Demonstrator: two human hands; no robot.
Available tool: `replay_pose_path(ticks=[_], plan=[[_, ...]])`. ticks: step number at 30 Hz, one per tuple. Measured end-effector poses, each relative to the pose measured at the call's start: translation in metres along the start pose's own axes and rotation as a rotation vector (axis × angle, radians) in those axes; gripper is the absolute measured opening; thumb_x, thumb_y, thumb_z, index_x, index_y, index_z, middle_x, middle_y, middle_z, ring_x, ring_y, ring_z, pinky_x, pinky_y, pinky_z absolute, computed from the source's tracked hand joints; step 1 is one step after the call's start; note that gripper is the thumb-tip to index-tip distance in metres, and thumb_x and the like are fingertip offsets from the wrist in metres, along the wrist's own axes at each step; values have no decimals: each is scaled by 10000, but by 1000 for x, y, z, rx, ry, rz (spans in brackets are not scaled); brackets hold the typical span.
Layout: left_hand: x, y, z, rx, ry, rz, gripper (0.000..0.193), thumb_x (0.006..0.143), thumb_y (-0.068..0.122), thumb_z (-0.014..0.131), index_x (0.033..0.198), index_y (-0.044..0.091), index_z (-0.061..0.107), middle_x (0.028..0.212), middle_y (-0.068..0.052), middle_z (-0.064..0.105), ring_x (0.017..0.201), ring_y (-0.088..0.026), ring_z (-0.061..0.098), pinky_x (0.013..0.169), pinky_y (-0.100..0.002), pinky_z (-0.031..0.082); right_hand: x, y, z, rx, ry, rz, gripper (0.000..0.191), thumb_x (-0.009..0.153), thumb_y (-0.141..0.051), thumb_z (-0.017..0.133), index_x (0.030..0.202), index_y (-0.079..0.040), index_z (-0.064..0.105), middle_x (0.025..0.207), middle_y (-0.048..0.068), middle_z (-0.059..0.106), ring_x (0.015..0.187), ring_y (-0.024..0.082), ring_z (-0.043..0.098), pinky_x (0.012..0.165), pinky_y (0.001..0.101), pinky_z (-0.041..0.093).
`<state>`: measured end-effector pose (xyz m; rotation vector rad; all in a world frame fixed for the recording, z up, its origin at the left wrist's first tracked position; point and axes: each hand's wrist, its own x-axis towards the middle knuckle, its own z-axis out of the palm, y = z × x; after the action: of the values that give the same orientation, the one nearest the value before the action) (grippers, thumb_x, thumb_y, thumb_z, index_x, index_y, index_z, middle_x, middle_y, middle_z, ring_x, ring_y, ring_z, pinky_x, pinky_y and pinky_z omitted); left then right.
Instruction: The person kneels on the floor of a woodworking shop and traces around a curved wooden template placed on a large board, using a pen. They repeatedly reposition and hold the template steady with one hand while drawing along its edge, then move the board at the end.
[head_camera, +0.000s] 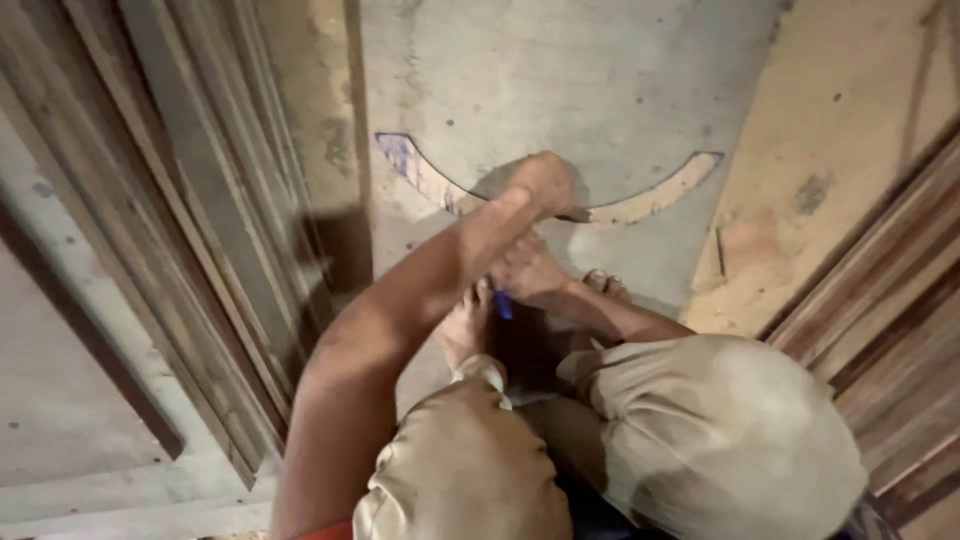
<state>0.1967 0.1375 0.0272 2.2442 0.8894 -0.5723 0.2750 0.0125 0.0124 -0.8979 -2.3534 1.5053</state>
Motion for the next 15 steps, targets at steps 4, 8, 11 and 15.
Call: replay_pose_path(ticks=[4, 8, 11, 15], plan=[[2, -2, 5, -48, 4, -64, 732, 872, 778, 534, 978, 99, 785, 1007, -98, 743, 962, -287, 716, 834, -408, 548, -77, 26, -51, -534, 171, -266, 490, 781, -183, 701, 1234, 2, 685, 1056, 101, 686, 1010, 304, 638, 881, 449, 498], [-6, 0, 0, 112, -60, 12, 645, 973, 734, 441, 1122, 199, 770, 1092, -55, 737, 1022, -255, 705, 840, -389, 543, -127, 45, -119, -218, 196, -209, 460, 801, -155, 624, 1221, 23, 681, 1052, 110, 681, 1019, 341, 649, 885, 465, 485], [-20, 5, -11, 340, -96, 131, 382, 1034, 541, 394, 1322, 427, 618, 1145, -6, 708, 1047, -248, 701, 782, -387, 557, -143, 50, -147, -236, 361, -145, 104, 887, -75, 673, 985, -91, 642, 1051, 137, 724, 921, 314, 673, 810, 414, 529], [-39, 11, -27, 393, -190, 125, 417, 1107, 392, 387, 1494, 539, 444, 1188, -16, 705, 1096, -244, 707, 812, -364, 539, -153, 56, -174, -446, 542, 82, 83, 966, -39, 713, 1044, -52, 738, 930, 138, 724, 817, 259, 698, 728, 359, 567]])
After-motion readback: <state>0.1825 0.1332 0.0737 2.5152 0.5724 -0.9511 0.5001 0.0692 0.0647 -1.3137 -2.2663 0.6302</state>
